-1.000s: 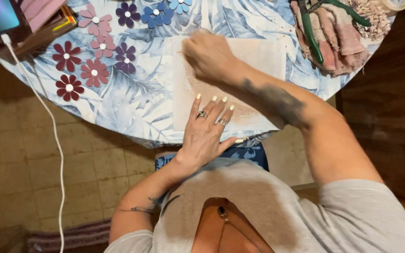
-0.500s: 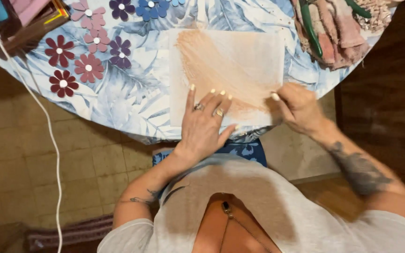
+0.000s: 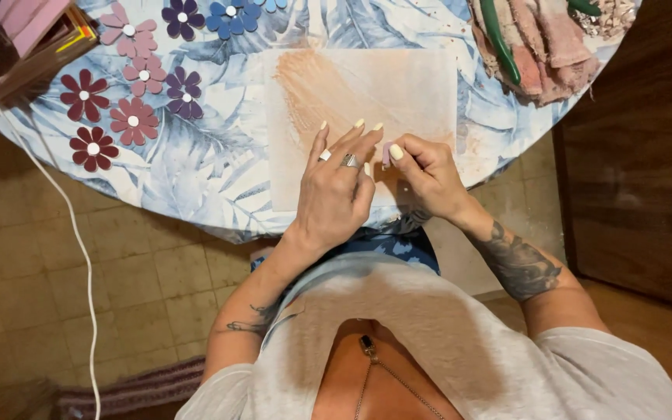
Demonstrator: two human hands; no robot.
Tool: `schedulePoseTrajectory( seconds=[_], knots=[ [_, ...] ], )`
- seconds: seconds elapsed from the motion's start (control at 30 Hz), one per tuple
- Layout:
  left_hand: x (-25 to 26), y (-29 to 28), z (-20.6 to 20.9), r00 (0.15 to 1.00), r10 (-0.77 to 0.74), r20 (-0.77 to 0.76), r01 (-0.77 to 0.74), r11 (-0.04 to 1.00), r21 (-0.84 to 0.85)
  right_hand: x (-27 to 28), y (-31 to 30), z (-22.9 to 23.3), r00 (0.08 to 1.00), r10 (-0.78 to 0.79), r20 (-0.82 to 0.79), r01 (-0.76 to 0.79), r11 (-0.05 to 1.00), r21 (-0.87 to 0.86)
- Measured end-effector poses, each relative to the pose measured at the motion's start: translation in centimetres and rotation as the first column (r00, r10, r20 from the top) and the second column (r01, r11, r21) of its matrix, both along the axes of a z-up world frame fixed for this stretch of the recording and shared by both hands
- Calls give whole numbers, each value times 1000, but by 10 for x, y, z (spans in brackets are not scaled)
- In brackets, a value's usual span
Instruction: Sanding the edges of small flower-shaped mosaic pieces using sandpaper on a table to smooth them.
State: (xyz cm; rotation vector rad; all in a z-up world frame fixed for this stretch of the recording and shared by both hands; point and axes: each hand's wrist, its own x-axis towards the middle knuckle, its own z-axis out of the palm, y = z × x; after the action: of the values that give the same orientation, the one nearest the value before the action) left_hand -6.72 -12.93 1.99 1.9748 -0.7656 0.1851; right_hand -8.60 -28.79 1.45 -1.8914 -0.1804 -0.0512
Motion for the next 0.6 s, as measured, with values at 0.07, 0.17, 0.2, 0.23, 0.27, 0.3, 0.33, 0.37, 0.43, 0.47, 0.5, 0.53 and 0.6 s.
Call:
schedulePoseTrajectory(
  seconds=[0.07,0.17,0.2,0.23,0.27,0.3,0.33,0.37,0.43,0.47,0.5,0.53,0.6],
  knots=[
    [0,-1,-2,1000,-3,8,3,1000,12,0,1,2,1000,0,7,0,1000,-7],
    [-2,1,0,999,25,46,-29,997,76,0,1,9,999,17,37,-13,995,-97],
    [-3,3,1,995,53,78,-63,990,128,0,1,12,998,33,60,-22,984,-178],
    [-5,7,-1,995,55,79,-65,990,129,-3,-9,5,998,35,60,-24,984,-177],
    [-8,12,-3,992,80,101,-106,950,295,-5,-19,-3,975,129,180,-25,871,-491],
    [-10,16,-5,987,100,127,-147,881,450,-7,-29,-11,931,256,261,27,664,-748],
    [-12,20,-5,987,104,127,-150,879,452,-8,-32,-12,930,259,261,24,666,-746],
    [-15,24,-5,988,95,118,-143,851,506,-9,-35,-12,918,295,266,62,555,-830],
    [-17,28,-7,989,94,114,-142,819,555,2,-31,-17,902,337,271,106,434,-895],
    [-17,28,-9,990,85,116,-136,819,557,12,-23,-21,896,347,278,100,451,-887],
    [-18,28,-11,990,76,117,-129,819,559,22,-16,-25,889,358,285,94,467,-879],
    [-18,27,-12,990,80,115,-131,818,560,44,1,-21,888,361,284,90,469,-879],
    [-18,25,-15,973,102,208,-222,665,713,87,33,-14,913,400,84,-159,537,-828]
  ],
)
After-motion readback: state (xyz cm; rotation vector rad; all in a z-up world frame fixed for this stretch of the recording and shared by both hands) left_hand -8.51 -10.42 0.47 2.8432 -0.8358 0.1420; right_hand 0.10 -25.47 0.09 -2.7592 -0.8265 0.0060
